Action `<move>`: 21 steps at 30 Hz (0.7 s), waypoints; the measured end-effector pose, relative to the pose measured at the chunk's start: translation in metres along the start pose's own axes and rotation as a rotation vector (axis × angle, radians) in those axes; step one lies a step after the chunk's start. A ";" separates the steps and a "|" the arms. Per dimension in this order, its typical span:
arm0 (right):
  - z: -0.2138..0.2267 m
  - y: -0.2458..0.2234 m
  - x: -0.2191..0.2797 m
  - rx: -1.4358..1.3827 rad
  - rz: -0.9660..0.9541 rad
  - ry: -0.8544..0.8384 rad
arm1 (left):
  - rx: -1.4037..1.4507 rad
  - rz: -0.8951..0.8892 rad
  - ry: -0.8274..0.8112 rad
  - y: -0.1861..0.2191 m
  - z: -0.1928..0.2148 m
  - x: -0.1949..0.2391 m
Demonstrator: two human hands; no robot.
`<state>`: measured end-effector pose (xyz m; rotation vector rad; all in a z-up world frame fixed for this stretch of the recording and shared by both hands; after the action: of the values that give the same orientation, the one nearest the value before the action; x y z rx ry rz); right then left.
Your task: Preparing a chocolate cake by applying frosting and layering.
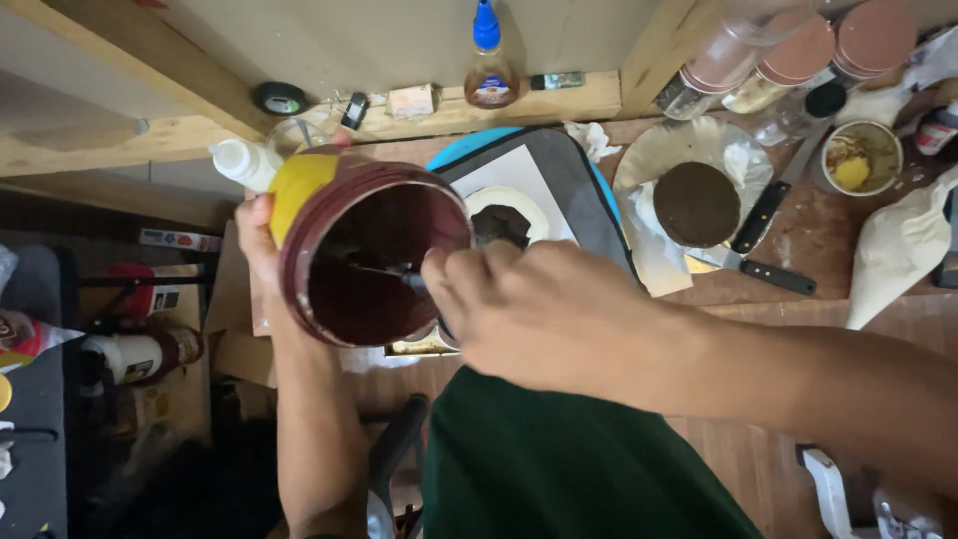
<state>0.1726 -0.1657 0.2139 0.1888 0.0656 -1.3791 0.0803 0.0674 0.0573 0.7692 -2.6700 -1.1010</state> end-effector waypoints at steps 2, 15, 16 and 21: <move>0.003 0.006 0.005 0.016 -0.005 0.036 | -0.098 -0.056 0.040 0.010 -0.005 0.002; -0.028 0.015 -0.011 -0.807 -0.482 -0.184 | 0.204 -0.004 -0.056 -0.003 -0.015 0.013; -0.031 0.017 -0.010 -0.855 -0.498 -0.153 | 0.196 -0.023 -0.061 -0.003 -0.017 0.011; -0.047 0.020 -0.003 -0.953 -0.447 0.086 | 0.217 -0.078 -0.076 0.002 -0.015 0.015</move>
<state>0.1943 -0.1516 0.1700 -0.5977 0.8581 -1.6339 0.0712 0.0514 0.0683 0.8918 -2.8806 -0.8825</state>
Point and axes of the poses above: each hand's wrist, its own x-axis away from the middle knuckle, its own z-axis out of the back of the hand, y = z × x, the point moved 4 cm from there along -x, towards the middle knuckle, and after that the axes turned 3 degrees about -x, right-handed, at the moved point
